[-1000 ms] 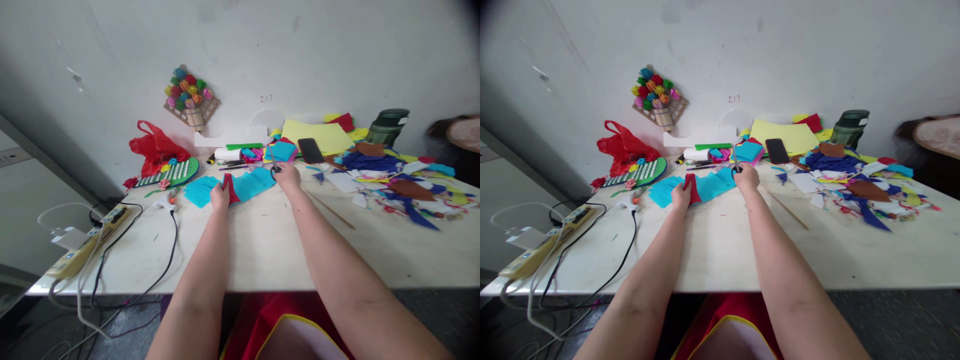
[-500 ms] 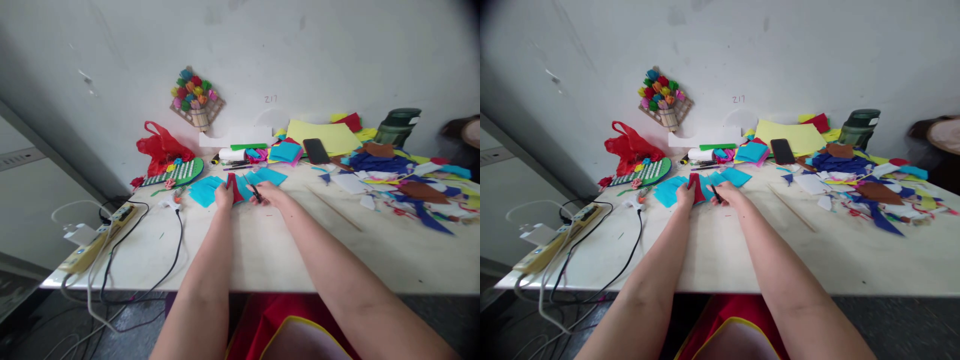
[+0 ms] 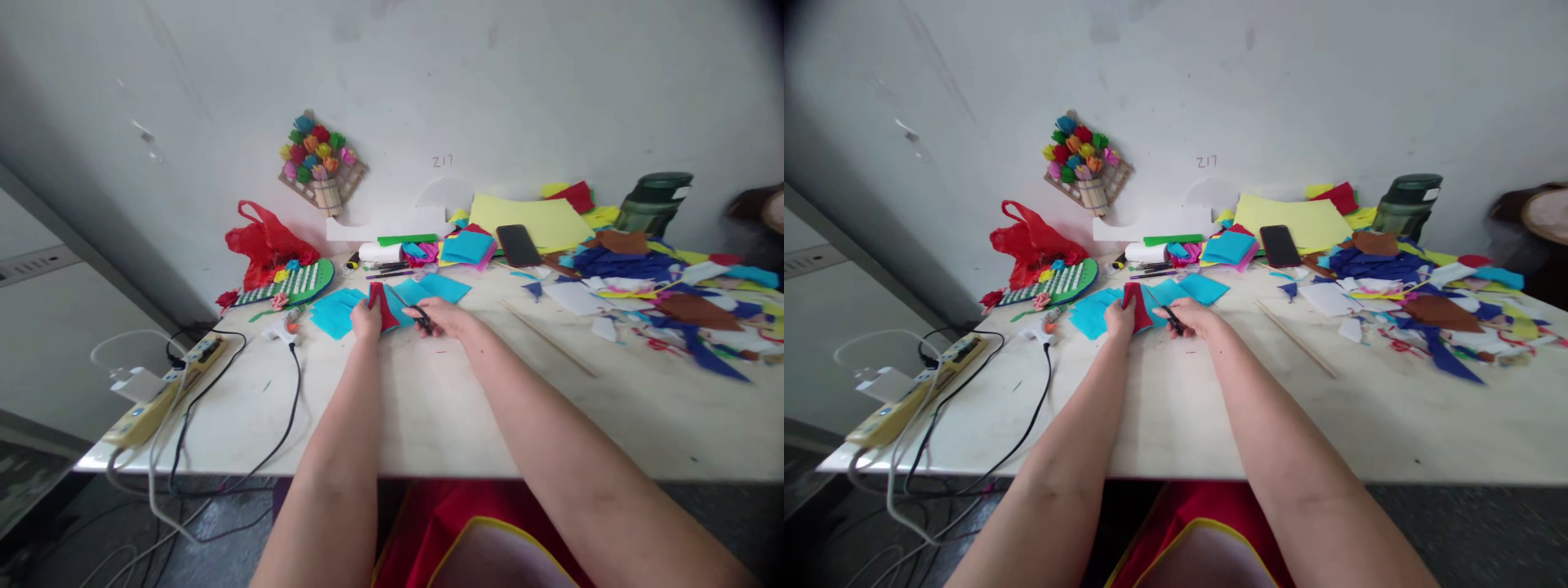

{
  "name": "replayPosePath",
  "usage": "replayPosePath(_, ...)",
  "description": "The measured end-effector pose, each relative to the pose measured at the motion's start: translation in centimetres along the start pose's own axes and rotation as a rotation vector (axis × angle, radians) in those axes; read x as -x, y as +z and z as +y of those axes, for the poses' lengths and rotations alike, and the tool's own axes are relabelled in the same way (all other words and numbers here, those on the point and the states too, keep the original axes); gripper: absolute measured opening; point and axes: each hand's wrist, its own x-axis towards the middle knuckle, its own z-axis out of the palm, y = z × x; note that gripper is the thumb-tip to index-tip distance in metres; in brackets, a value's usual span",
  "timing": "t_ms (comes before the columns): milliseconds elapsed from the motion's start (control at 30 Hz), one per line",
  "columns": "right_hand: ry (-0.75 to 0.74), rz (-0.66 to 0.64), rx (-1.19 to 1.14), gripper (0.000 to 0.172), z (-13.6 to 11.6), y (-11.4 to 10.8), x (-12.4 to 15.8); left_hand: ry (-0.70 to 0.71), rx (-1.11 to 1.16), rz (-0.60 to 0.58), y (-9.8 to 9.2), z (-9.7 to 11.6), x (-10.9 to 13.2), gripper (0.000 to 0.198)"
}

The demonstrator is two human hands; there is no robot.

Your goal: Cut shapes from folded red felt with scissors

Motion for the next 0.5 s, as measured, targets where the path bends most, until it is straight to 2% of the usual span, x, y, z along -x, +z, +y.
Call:
replayPosePath(133,0.003,-0.176,-0.042,0.038,0.0,-1.9,0.7,-0.01,0.048,0.028,0.2,-0.2,-0.2,0.03)
replayPosePath(233,0.079,-0.322,-0.063,0.033,-0.3,-3.2,1.6,-0.008,0.058,0.052,0.2,-0.3,-0.2,0.03)
replayPosePath(500,0.205,-0.491,0.03,0.034,-0.8,-4.6,2.7,-0.001,0.021,0.102,-0.2,0.1,0.0,0.029)
